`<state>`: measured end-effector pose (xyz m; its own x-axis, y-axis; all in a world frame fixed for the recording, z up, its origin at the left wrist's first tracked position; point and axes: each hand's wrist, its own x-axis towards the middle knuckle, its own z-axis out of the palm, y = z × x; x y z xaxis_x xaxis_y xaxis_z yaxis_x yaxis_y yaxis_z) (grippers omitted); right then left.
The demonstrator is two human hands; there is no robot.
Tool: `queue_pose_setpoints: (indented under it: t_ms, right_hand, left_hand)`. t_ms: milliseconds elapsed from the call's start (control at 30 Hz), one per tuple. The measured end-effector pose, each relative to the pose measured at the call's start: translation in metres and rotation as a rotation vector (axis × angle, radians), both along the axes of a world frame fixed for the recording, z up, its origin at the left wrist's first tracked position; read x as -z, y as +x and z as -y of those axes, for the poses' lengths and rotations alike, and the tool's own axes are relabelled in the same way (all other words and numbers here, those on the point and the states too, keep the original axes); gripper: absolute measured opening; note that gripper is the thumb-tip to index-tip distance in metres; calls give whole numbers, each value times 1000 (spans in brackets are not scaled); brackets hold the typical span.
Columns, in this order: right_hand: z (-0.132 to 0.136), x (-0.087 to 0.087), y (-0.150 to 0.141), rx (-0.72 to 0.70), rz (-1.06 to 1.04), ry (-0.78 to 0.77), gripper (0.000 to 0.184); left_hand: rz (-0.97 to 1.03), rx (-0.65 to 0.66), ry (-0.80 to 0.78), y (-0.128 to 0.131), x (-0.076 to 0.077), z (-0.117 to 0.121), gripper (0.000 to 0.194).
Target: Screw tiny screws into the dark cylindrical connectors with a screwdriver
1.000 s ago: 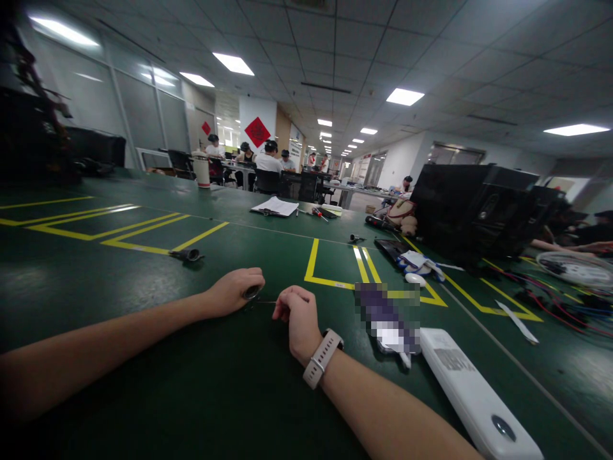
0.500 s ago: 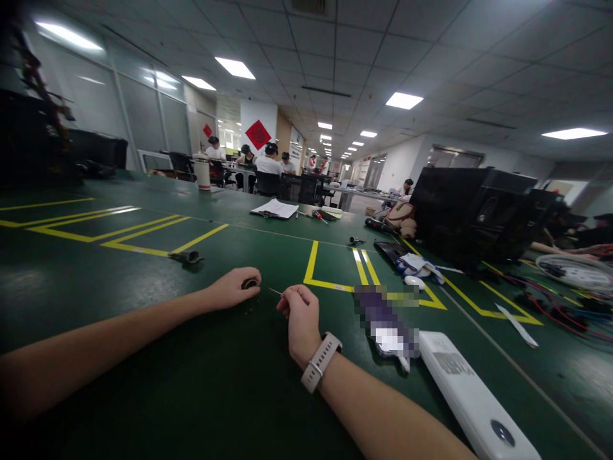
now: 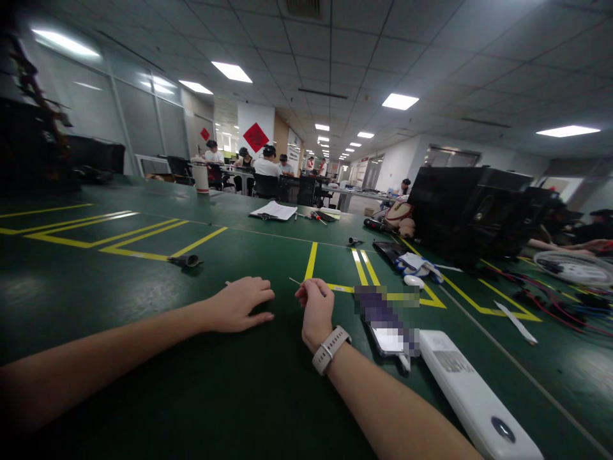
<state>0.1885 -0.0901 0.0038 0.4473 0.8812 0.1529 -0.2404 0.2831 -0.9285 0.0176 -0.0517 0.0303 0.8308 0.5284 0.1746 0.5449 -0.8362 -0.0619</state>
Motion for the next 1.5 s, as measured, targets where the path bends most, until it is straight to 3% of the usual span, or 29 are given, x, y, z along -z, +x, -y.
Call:
queue_pose_setpoints:
  t_ms: [167, 333, 700, 800, 1267, 1500]
  right_hand:
    - [-2, 3, 2, -8, -1, -38, 12]
    - [1, 6, -1, -73, 22, -42, 11]
    - [1, 4, -1, -104, 29, -56, 12]
    - [1, 4, -2, -122, 41, -59, 11]
    - [2, 5, -2, -146, 84, -55, 12]
    - [4, 3, -2, -164, 91, -61, 13]
  left_hand:
    - [-23, -34, 33, -1, 7, 1, 19]
    - [-38, -81, 31, -19, 6, -1, 19]
    - [-89, -432, 32, -121, 1, -24, 27]
    - [-86, -499, 39, -137, 0, -30, 28]
    - [-59, -523, 90, -136, -6, -25, 35]
    - [77, -573, 26, -139, -16, -24, 33]
